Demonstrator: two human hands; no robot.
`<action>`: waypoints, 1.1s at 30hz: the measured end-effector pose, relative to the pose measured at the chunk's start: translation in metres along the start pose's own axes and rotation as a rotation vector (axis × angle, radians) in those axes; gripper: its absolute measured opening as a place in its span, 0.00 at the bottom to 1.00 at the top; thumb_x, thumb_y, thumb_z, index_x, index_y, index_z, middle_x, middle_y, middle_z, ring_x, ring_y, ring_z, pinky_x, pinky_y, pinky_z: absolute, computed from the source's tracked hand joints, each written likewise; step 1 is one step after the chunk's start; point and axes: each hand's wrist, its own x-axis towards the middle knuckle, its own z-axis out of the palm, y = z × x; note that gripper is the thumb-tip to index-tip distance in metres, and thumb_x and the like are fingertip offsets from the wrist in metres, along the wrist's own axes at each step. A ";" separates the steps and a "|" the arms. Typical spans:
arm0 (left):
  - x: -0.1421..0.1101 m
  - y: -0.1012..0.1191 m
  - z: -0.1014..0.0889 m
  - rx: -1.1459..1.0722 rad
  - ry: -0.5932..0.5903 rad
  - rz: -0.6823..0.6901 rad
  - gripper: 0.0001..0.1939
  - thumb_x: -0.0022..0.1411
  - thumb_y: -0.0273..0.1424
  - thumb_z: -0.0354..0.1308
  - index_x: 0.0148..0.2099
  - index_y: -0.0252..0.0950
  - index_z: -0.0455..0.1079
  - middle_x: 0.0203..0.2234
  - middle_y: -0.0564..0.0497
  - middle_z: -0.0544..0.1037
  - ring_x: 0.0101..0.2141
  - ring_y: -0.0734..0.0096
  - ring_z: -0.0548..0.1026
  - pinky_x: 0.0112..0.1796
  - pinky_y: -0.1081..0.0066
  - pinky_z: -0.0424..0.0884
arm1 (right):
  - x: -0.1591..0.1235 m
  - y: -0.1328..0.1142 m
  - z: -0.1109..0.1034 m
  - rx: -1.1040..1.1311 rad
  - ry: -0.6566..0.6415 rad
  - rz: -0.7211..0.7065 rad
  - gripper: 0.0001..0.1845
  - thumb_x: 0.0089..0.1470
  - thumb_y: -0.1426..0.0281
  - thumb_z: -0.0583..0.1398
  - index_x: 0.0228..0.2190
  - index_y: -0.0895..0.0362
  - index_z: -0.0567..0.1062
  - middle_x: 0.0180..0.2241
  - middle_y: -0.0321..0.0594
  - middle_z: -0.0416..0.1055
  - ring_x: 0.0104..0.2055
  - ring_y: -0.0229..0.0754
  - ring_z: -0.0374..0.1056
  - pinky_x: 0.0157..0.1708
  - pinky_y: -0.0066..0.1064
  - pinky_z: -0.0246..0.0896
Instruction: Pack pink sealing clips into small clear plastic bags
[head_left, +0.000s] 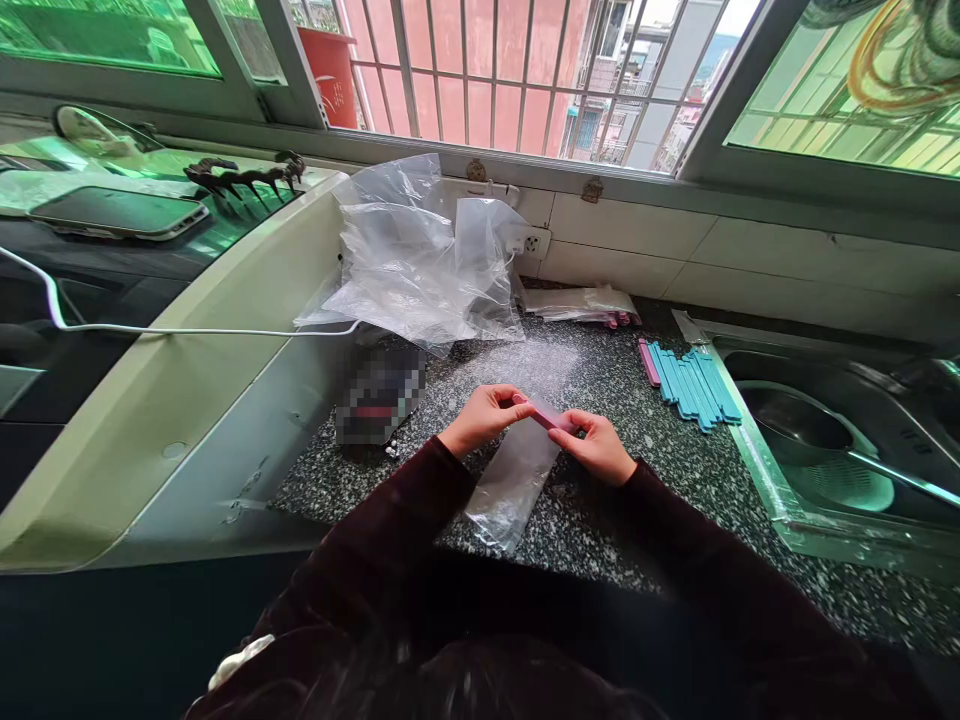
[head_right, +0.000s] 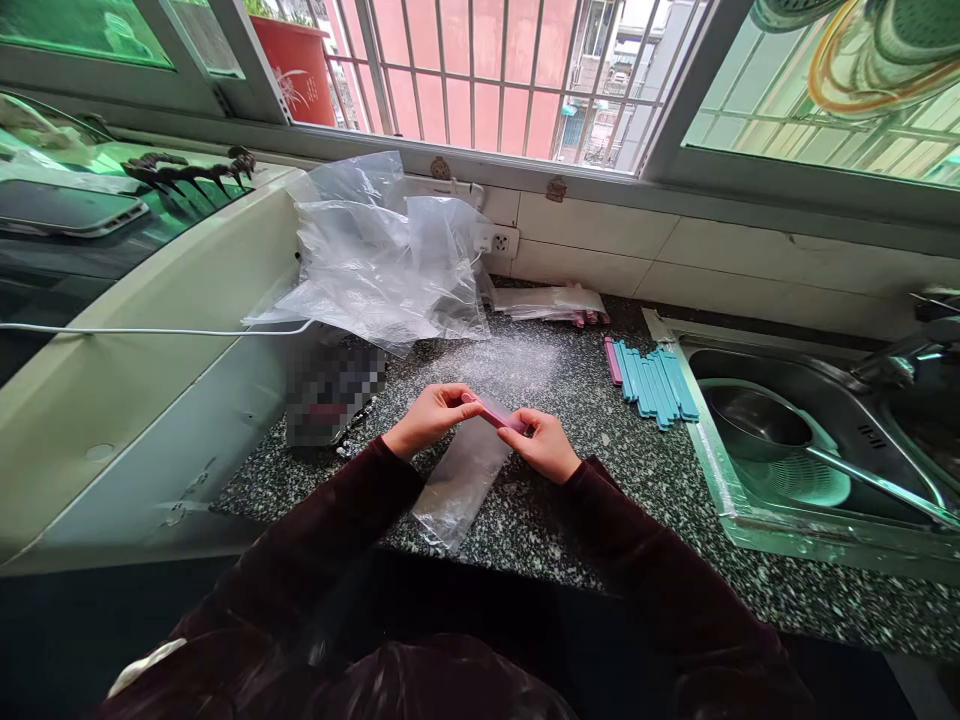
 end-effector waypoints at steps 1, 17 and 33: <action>0.000 -0.001 0.000 0.004 0.004 0.003 0.17 0.43 0.41 0.64 0.22 0.30 0.67 0.17 0.56 0.65 0.22 0.80 0.59 0.25 0.75 0.55 | 0.000 0.000 0.000 0.001 0.001 -0.001 0.16 0.45 0.58 0.59 0.18 0.57 0.66 0.18 0.31 0.59 0.23 0.33 0.54 0.25 0.26 0.50; 0.002 -0.006 -0.002 0.098 -0.211 -0.074 0.19 0.46 0.45 0.61 0.27 0.30 0.71 0.20 0.54 0.69 0.23 0.76 0.63 0.26 0.75 0.56 | 0.003 -0.006 -0.013 -0.007 0.078 0.011 0.17 0.45 0.56 0.59 0.18 0.58 0.68 0.18 0.33 0.60 0.22 0.34 0.54 0.25 0.27 0.51; -0.002 -0.004 -0.006 0.221 -0.434 -0.219 0.24 0.51 0.49 0.57 0.27 0.30 0.77 0.20 0.48 0.76 0.22 0.72 0.69 0.28 0.73 0.62 | 0.006 -0.005 -0.036 0.031 0.293 -0.016 0.17 0.44 0.55 0.61 0.23 0.58 0.71 0.19 0.33 0.61 0.22 0.34 0.55 0.23 0.27 0.52</action>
